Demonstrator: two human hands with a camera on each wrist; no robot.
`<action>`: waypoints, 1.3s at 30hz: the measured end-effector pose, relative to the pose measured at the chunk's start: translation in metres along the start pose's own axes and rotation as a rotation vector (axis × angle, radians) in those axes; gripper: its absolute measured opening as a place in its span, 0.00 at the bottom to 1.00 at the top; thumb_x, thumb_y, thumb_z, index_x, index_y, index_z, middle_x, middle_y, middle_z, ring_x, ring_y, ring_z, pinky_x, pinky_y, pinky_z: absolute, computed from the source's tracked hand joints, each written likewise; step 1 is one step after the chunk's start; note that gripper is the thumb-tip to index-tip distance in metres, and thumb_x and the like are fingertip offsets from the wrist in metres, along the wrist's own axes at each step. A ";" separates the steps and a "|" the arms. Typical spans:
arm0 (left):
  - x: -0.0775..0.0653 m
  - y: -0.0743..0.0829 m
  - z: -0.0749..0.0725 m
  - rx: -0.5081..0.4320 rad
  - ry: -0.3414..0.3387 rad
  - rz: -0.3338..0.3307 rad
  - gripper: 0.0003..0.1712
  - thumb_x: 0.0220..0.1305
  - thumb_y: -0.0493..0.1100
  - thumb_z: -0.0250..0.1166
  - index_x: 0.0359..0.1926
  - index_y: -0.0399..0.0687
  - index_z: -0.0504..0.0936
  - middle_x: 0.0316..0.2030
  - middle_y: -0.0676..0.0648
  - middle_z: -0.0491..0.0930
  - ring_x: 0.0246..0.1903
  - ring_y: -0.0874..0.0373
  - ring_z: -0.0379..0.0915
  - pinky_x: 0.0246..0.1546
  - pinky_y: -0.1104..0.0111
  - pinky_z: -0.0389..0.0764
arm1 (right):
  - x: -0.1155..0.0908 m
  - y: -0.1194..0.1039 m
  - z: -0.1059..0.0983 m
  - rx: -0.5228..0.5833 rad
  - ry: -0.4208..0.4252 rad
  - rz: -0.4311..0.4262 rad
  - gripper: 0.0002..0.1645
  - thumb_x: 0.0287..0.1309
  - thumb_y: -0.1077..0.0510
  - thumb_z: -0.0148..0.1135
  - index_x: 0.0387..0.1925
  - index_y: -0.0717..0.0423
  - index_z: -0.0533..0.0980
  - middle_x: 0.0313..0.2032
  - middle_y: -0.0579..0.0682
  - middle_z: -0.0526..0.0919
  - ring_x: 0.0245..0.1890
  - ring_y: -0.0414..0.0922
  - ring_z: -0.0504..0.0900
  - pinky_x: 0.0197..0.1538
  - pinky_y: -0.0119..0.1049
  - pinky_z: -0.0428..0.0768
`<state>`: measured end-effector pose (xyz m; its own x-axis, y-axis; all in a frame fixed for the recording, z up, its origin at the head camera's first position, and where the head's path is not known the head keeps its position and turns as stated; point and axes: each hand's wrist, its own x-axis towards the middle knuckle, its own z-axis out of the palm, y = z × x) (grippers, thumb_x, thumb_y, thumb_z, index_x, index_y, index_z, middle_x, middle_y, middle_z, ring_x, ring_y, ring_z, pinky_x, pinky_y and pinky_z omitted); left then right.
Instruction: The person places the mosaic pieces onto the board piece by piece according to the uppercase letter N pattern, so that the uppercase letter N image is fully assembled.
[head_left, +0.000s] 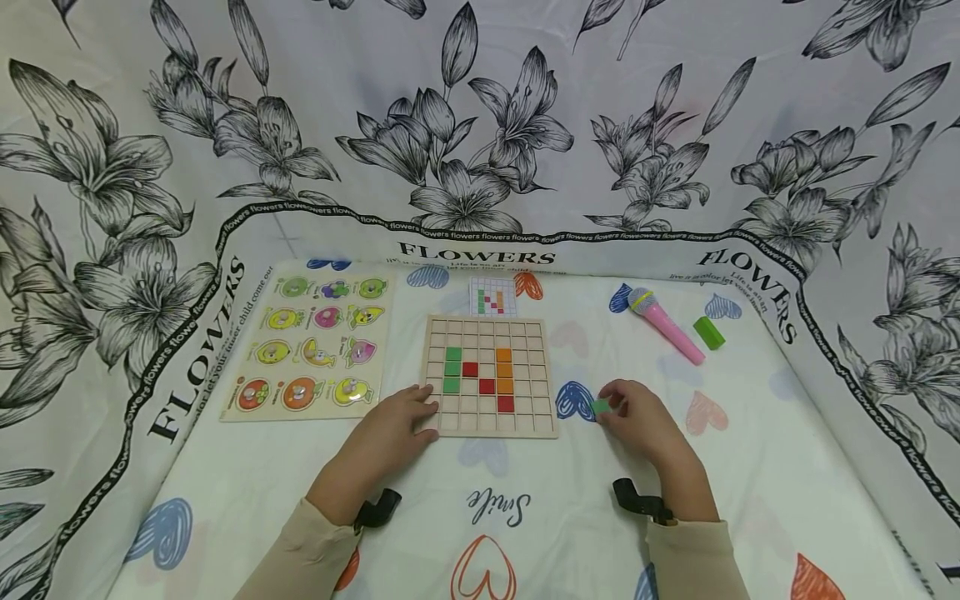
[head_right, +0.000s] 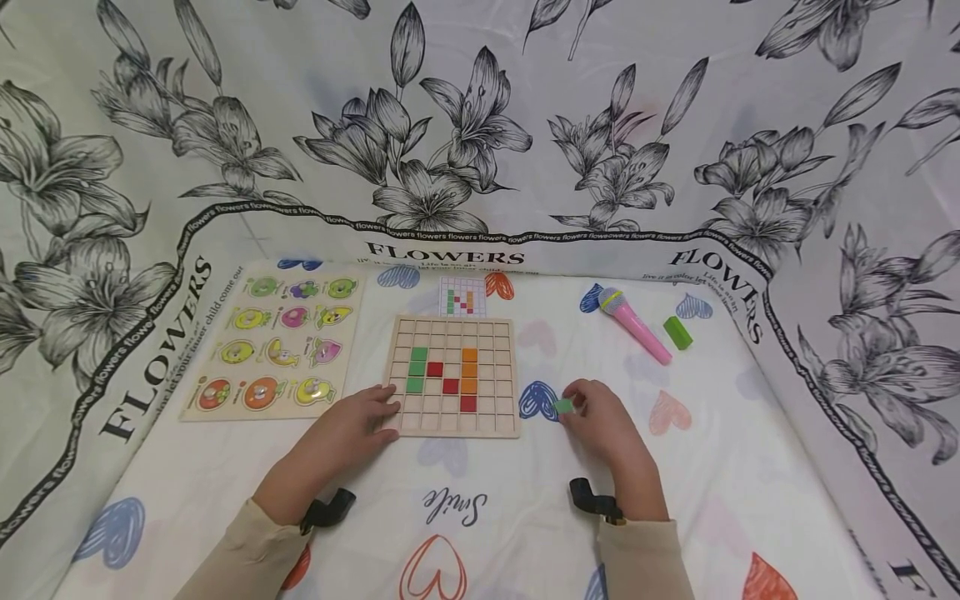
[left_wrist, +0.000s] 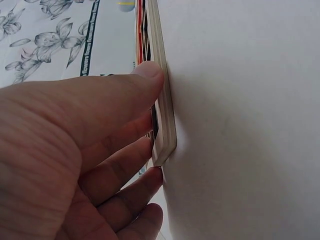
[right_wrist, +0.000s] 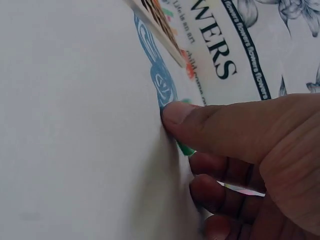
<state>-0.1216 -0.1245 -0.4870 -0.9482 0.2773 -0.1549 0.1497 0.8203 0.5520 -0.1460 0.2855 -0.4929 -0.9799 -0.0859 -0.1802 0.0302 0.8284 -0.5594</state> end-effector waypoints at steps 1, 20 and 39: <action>0.000 0.000 0.000 0.000 0.001 0.001 0.29 0.70 0.46 0.76 0.69 0.45 0.85 0.79 0.46 0.72 0.82 0.43 0.63 0.80 0.43 0.68 | 0.000 0.000 0.000 0.002 0.010 0.018 0.14 0.68 0.59 0.73 0.53 0.55 0.83 0.44 0.54 0.83 0.43 0.51 0.78 0.47 0.43 0.79; -0.002 0.000 -0.004 -0.014 0.001 -0.009 0.28 0.70 0.45 0.77 0.68 0.44 0.85 0.79 0.46 0.73 0.82 0.43 0.63 0.80 0.44 0.68 | 0.026 -0.146 0.090 -0.019 -0.040 -0.348 0.20 0.78 0.63 0.62 0.66 0.53 0.85 0.49 0.49 0.89 0.46 0.45 0.83 0.56 0.45 0.87; 0.001 -0.001 -0.001 -0.001 0.013 0.021 0.28 0.69 0.45 0.78 0.67 0.44 0.86 0.77 0.45 0.75 0.80 0.44 0.66 0.80 0.45 0.70 | 0.040 -0.182 0.113 -0.011 -0.031 -0.369 0.10 0.78 0.58 0.65 0.54 0.53 0.88 0.50 0.49 0.90 0.52 0.48 0.86 0.65 0.47 0.86</action>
<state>-0.1234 -0.1254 -0.4875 -0.9483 0.2882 -0.1329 0.1695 0.8139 0.5557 -0.1683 0.0691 -0.4896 -0.9181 -0.3964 0.0076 -0.3263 0.7445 -0.5825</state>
